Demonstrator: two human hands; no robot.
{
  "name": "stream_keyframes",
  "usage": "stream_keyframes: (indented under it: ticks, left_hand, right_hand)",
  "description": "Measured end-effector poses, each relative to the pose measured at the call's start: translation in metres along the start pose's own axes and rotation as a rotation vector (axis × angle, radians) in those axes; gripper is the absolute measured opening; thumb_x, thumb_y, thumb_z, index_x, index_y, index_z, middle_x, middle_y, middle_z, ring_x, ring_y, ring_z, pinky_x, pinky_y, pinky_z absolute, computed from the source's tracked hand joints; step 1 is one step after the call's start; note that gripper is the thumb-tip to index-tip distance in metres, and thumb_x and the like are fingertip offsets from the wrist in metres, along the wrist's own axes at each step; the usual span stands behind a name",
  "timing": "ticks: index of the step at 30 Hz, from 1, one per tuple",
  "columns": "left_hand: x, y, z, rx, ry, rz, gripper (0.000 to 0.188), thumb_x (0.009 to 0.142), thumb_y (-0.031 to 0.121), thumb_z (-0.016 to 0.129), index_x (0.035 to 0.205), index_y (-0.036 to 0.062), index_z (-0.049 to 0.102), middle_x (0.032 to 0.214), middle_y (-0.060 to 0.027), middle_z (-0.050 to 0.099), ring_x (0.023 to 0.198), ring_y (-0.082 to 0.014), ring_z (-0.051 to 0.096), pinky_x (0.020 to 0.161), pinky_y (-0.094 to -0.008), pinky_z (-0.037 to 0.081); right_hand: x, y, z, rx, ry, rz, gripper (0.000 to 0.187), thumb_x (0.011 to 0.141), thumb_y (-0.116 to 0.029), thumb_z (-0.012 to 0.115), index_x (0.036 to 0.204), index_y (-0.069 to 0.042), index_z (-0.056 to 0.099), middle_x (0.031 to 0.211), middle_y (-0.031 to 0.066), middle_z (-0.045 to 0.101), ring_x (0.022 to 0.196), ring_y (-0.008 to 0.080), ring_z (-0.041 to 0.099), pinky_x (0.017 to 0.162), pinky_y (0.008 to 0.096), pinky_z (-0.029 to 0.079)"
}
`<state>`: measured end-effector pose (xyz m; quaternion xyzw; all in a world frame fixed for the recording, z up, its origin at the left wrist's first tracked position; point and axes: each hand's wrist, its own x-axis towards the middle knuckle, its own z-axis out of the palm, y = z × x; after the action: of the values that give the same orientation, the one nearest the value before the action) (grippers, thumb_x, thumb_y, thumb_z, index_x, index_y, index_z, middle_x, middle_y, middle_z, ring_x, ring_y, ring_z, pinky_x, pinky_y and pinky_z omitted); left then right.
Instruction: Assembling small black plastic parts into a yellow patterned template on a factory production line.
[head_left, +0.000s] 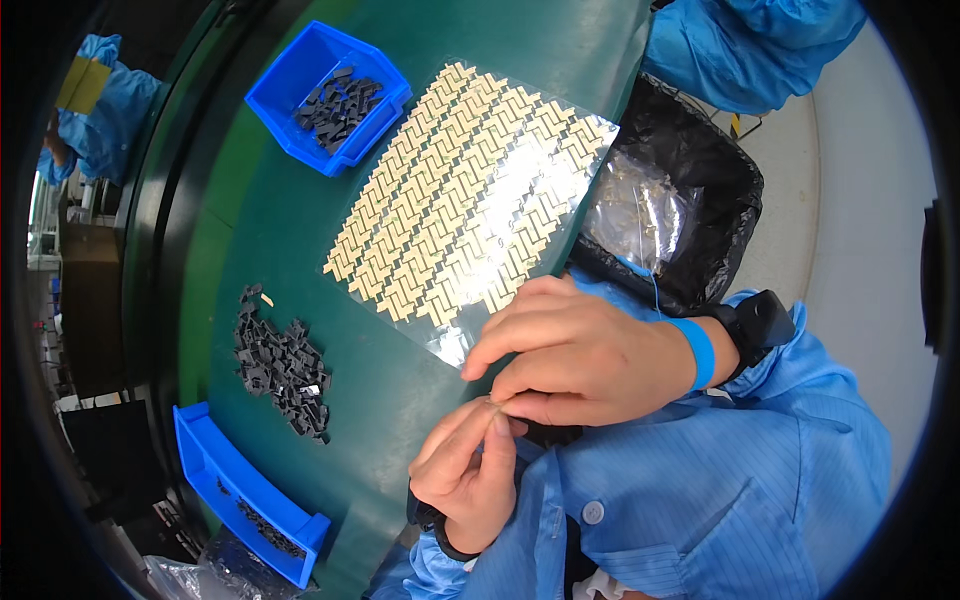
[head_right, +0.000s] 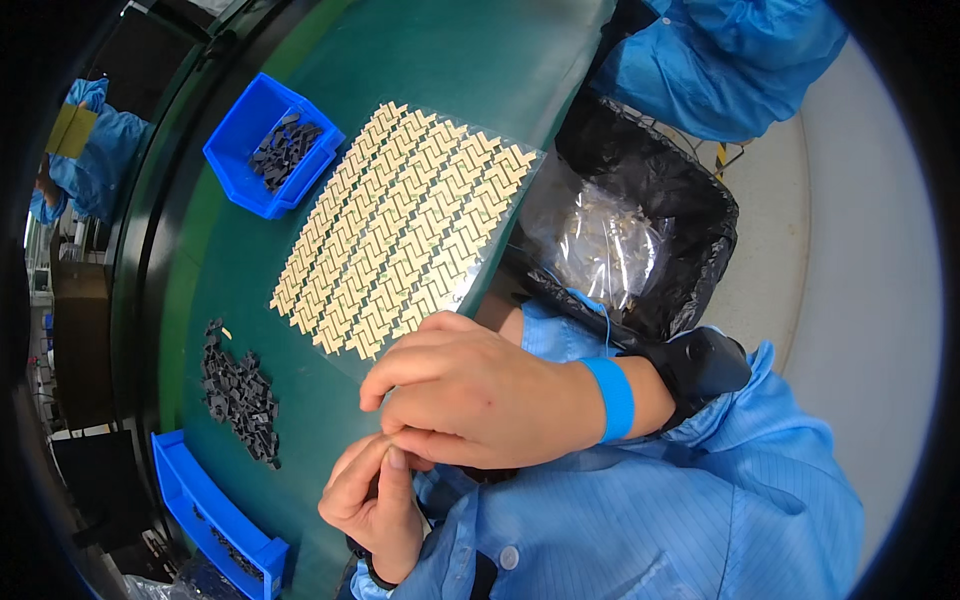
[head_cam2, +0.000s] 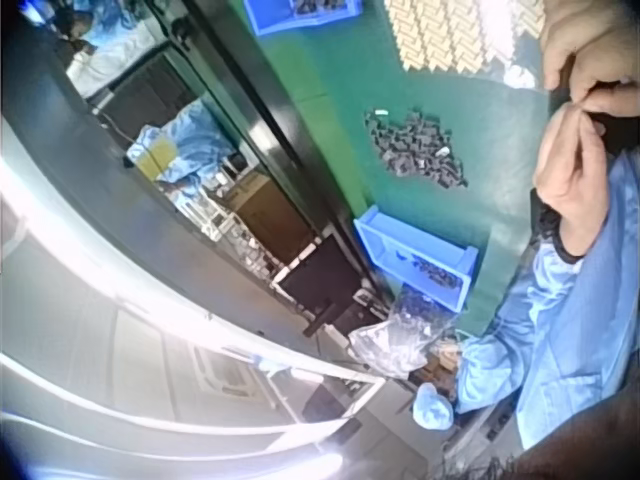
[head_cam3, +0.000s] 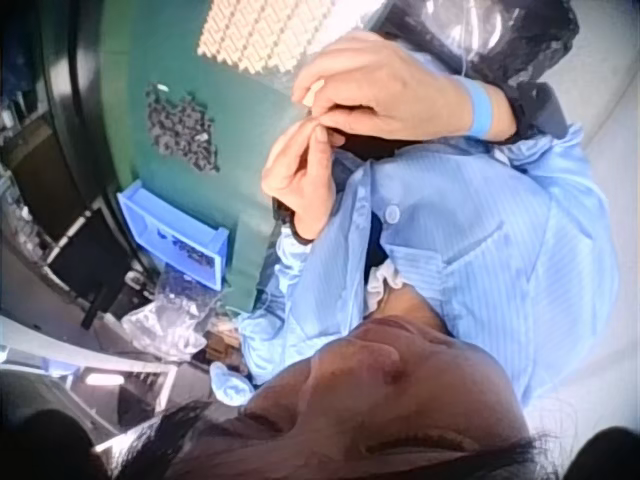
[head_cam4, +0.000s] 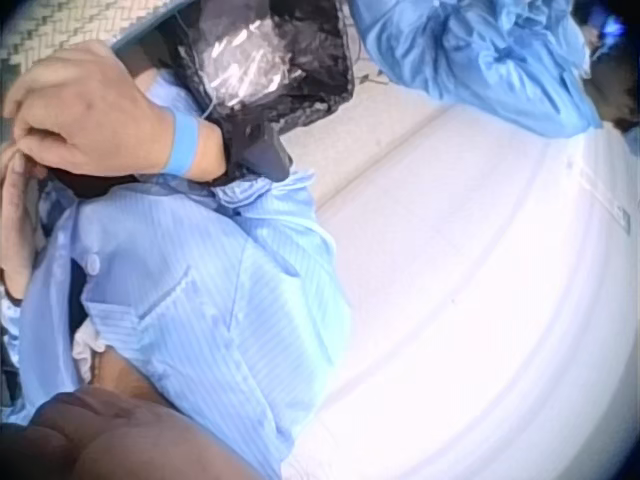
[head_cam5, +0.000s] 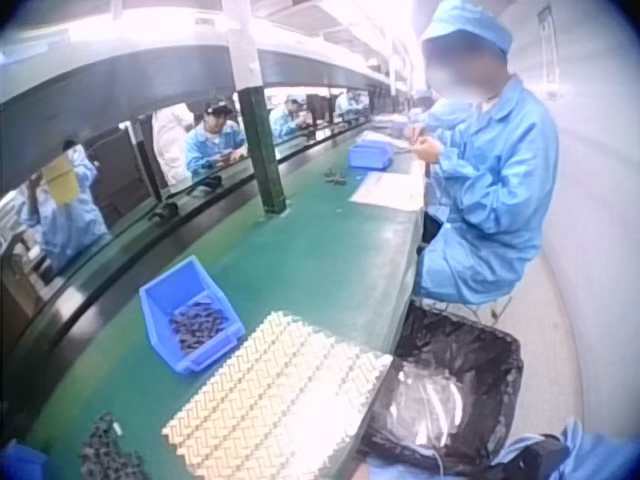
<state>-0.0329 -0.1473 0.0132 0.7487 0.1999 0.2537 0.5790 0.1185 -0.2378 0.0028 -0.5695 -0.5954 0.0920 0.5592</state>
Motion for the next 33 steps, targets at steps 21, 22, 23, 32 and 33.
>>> stream_keyframes:
  ticks: [21, 22, 23, 32, 33]
  left_hand:
    - [0.005, 0.003, -0.005, -0.265, -0.082, -0.166, 0.012, 0.083, -0.004, 0.057, 0.092, -0.0082, 0.064, 0.086, -0.0173, 0.064, 0.064, -0.0163, 0.062, 0.059, -0.0230, 0.049]
    - [0.007, 0.006, -0.007, -0.178, -0.099, -0.104, 0.012, 0.082, -0.004, 0.057, 0.092, -0.0081, 0.064, 0.086, -0.0175, 0.064, 0.065, -0.0165, 0.062, 0.059, -0.0232, 0.049]
    - [0.008, 0.007, -0.008, -0.089, -0.116, -0.041, 0.012, 0.082, -0.004, 0.057, 0.092, -0.0079, 0.064, 0.086, -0.0177, 0.064, 0.066, -0.0167, 0.062, 0.059, -0.0234, 0.049]
    - [0.001, 0.003, -0.012, 0.141, -0.139, 0.114, 0.015, 0.076, -0.007, 0.062, 0.090, -0.0059, 0.064, 0.084, -0.0162, 0.065, 0.065, -0.0175, 0.062, 0.058, -0.0240, 0.050]
    - [0.001, 0.004, -0.010, 0.139, -0.140, 0.113, 0.015, 0.076, -0.007, 0.062, 0.090, -0.0059, 0.064, 0.084, -0.0162, 0.065, 0.065, -0.0175, 0.062, 0.058, -0.0240, 0.050]
  right_hand:
    - [-0.009, -0.015, -0.047, -0.275, 0.087, -0.007, 0.011, 0.074, -0.013, 0.065, 0.084, -0.007, 0.062, 0.081, 0.0042, 0.059, 0.073, 0.0230, 0.056, 0.066, 0.0337, 0.041]
    - [-0.004, -0.018, -0.033, -0.240, 0.049, -0.050, 0.014, 0.074, -0.014, 0.065, 0.085, -0.007, 0.062, 0.081, 0.0030, 0.057, 0.074, 0.0221, 0.055, 0.066, 0.0334, 0.041]
    - [-0.001, -0.019, -0.021, -0.204, 0.012, -0.094, 0.017, 0.073, -0.016, 0.066, 0.087, -0.007, 0.062, 0.082, 0.0019, 0.055, 0.075, 0.0212, 0.053, 0.065, 0.0330, 0.040]
    - [0.000, -0.011, -0.005, -0.052, -0.038, -0.028, 0.009, 0.078, -0.013, 0.060, 0.075, -0.008, 0.054, 0.074, 0.0024, 0.051, 0.068, 0.0201, 0.050, 0.064, 0.0330, 0.038]
    - [-0.001, -0.011, -0.007, -0.042, -0.071, -0.006, 0.007, 0.080, -0.012, 0.059, 0.077, -0.008, 0.054, 0.073, 0.0025, 0.051, 0.068, 0.0200, 0.051, 0.064, 0.0330, 0.038]
